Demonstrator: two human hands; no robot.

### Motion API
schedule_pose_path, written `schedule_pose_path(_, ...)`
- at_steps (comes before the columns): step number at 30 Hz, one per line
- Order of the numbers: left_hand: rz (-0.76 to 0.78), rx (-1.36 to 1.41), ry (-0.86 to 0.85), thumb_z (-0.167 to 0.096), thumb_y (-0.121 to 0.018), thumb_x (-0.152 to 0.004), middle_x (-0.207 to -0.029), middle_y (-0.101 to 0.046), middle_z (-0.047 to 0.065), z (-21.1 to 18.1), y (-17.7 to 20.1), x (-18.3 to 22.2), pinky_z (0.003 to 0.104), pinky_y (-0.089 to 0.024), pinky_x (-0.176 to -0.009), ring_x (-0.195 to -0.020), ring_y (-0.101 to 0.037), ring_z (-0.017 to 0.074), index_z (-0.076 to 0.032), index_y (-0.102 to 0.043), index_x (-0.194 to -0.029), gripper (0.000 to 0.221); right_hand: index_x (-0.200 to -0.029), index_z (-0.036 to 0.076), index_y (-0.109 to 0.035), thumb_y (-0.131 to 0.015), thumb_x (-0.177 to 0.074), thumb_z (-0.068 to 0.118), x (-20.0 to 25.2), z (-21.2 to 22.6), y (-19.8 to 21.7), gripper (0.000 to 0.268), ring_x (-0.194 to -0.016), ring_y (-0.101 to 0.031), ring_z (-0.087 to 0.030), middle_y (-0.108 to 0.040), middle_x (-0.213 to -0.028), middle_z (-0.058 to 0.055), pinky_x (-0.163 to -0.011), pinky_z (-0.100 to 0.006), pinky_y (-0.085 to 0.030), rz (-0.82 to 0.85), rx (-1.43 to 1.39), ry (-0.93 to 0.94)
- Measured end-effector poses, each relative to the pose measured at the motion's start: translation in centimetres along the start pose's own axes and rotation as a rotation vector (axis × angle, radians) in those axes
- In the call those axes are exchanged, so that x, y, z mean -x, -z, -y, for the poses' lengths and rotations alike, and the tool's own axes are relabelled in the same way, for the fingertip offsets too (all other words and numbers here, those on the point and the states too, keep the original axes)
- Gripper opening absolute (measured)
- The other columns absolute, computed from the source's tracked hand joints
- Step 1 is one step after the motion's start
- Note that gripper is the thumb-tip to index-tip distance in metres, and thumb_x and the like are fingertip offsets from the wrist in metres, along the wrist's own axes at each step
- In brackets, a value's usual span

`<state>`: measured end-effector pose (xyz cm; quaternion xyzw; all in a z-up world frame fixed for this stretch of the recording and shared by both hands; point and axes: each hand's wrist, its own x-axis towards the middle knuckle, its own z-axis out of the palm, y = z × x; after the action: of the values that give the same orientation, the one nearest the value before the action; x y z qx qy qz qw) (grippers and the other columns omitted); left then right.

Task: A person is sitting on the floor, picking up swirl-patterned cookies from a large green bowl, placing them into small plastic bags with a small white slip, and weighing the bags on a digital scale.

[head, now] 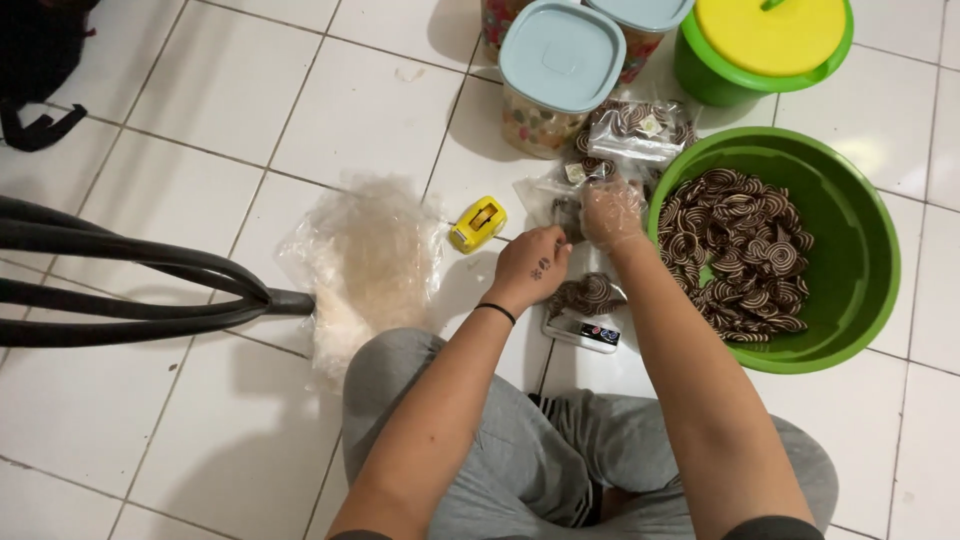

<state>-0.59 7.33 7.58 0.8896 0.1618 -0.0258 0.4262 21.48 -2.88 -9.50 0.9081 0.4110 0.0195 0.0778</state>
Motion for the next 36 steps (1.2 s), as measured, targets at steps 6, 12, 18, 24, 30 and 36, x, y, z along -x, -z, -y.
schedule_pose_path(6, -0.047, -0.004, 0.018, -0.024, -0.049, -0.101, -0.098, -0.07, 0.022, 1.1, -0.8, -0.3, 0.049, -0.06, -0.075, -0.094, -0.073, 0.0392, 0.002, -0.066, -0.114, 0.034, -0.09, 0.018, -0.08, -0.069, -0.082, 0.029, 2.8, 1.0, 8.4, 0.017, -0.094, -0.077, -0.031, -0.079, -0.084, -0.008, -0.081, -0.045, -0.057, 0.197, 0.031, 0.015)
schedule_pose_path(12, -0.215, 0.16, 0.171, -0.026, -0.047, -0.103, -0.12, -0.057, 0.031, 1.4, -1.2, -0.8, 0.057, -0.056, -0.089, -0.11, -0.066, 0.047, 0.008, -0.045, -0.135, 0.047, -0.108, 0.015, -0.076, -0.063, -0.087, 0.018, 8.8, 0.6, 20.3, 0.024, -0.106, -0.072, -0.039, -0.078, -0.101, -0.017, -0.091, -0.053, -0.057, 0.305, -0.262, 0.01)
schedule_pose_path(18, -0.31, 0.713, 0.398, -0.076, -0.035, -0.099, -0.138, -0.054, 0.024, 5.8, -4.4, -4.0, 0.05, -0.048, -0.105, -0.13, -0.056, 0.0393, -0.008, -0.041, -0.146, 0.083, -0.116, 0.013, -0.07, -0.062, -0.093, 0.012, 14.9, -0.5, 30.6, 0.024, -0.091, -0.072, -0.033, -0.075, -0.083, -0.009, -0.084, -0.05, -0.052, -0.081, -0.807, -0.05)
schedule_pose_path(24, 0.015, 1.472, 0.25, -0.062, -0.051, -0.103, -0.115, -0.067, 0.012, -0.7, -3.5, -0.3, 0.039, -0.06, -0.083, -0.104, -0.069, 0.0255, -0.007, -0.058, -0.135, 0.064, -0.104, -0.001, -0.069, -0.061, -0.098, -0.004, 17.2, -1.0, 31.8, 0.011, -0.078, -0.063, -0.013, -0.067, -0.085, -0.007, -0.072, -0.028, -0.053, -0.275, -1.564, -0.187)
schedule_pose_path(30, 0.052, 1.377, 0.154, -0.03, -0.08, -0.093, -0.108, -0.074, 0.017, 2.4, -6.6, -1.4, 0.043, -0.066, -0.065, -0.087, -0.076, 0.0269, -0.006, -0.065, -0.121, 0.04, -0.113, 0.007, -0.074, -0.043, -0.09, -0.016, 19.6, -5.1, 26.8, 0.044, -0.103, -0.076, -0.025, -0.075, -0.119, -0.011, -0.092, -0.032, -0.066, -0.104, -2.027, 0.095)
schedule_pose_path(36, 0.104, 1.247, 0.087, -0.022, -0.083, -0.091, -0.101, -0.074, 0.017, 2.6, -8.0, -1.3, 0.041, -0.066, -0.059, -0.082, -0.076, 0.0264, -0.001, -0.068, -0.118, 0.037, -0.13, -0.003, -0.068, -0.055, -0.103, 0.016, 21.5, -3.3, 26.5, 0.035, -0.109, -0.068, -0.042, -0.069, -0.119, -0.033, -0.096, -0.054, -0.053, 0.22, -1.35, -0.223)
